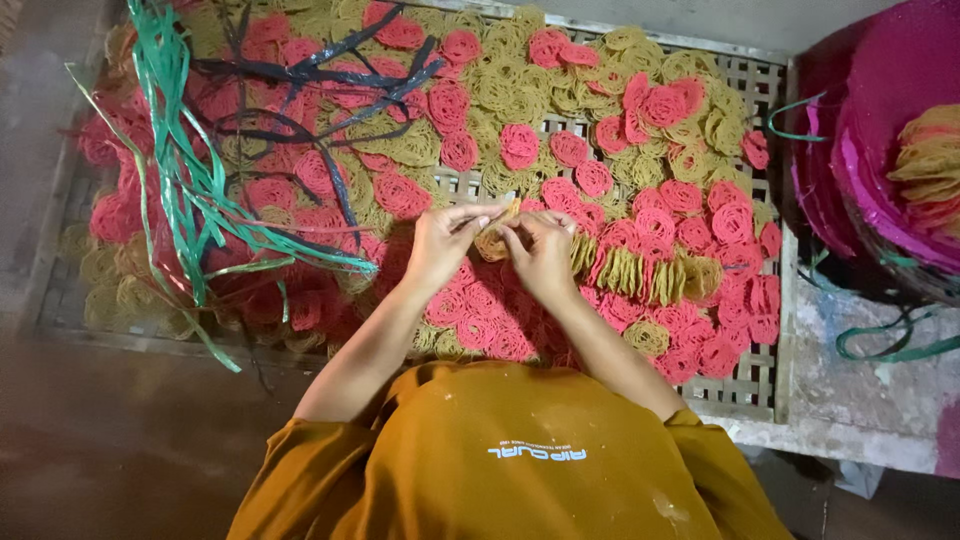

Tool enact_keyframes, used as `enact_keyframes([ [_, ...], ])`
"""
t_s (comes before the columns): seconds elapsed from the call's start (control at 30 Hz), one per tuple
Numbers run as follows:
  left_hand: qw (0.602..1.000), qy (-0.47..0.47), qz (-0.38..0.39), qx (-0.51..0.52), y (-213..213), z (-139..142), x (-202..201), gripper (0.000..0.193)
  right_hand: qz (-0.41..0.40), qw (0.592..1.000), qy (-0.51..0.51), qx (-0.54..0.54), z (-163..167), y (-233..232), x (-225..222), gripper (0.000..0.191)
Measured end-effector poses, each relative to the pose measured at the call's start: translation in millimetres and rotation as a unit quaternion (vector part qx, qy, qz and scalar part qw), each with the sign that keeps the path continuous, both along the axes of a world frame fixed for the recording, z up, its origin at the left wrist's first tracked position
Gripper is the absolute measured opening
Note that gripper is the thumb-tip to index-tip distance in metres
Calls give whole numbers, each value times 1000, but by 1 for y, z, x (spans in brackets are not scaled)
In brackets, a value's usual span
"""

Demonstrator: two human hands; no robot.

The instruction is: The person repeatedly picks up small pink and yellow coiled items from a wooden tray and threads them onto a dark strip, then places the assembled unit back on the tray. The hands work continuously over the tray, handling the coils one at a time and occasionally adjusting the strip.

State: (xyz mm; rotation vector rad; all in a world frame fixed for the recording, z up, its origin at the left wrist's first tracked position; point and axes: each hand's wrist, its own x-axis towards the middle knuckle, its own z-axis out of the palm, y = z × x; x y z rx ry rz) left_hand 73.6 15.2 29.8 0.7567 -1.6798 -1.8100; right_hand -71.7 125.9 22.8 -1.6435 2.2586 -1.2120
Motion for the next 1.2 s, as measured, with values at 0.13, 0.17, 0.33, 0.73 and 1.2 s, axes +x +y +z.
enact_keyframes([
  [0.13, 950, -138, 53, -275, -1, 21, -2, 14, -61, 997, -16, -34, 3, 1, -7, 36],
  [0.17, 938, -113, 55, -322, 1, 26, -3, 14, -27, 999, -22, -28, 5, 1, -9, 33],
  [0.33, 933, -99, -13, -346, 0, 31, -19, 15, 42, 994, -100, -17, 7, -2, -6, 19],
  [0.73, 716, -397, 135, -558, -100, 15, 2, 25, 45, 931, -351, -89, -10, 9, -14, 10],
  [1.2, 995, 3, 75, 67, -36, -6, 3, 28, -2, 995, -97, 11, 9, -15, -5, 7],
])
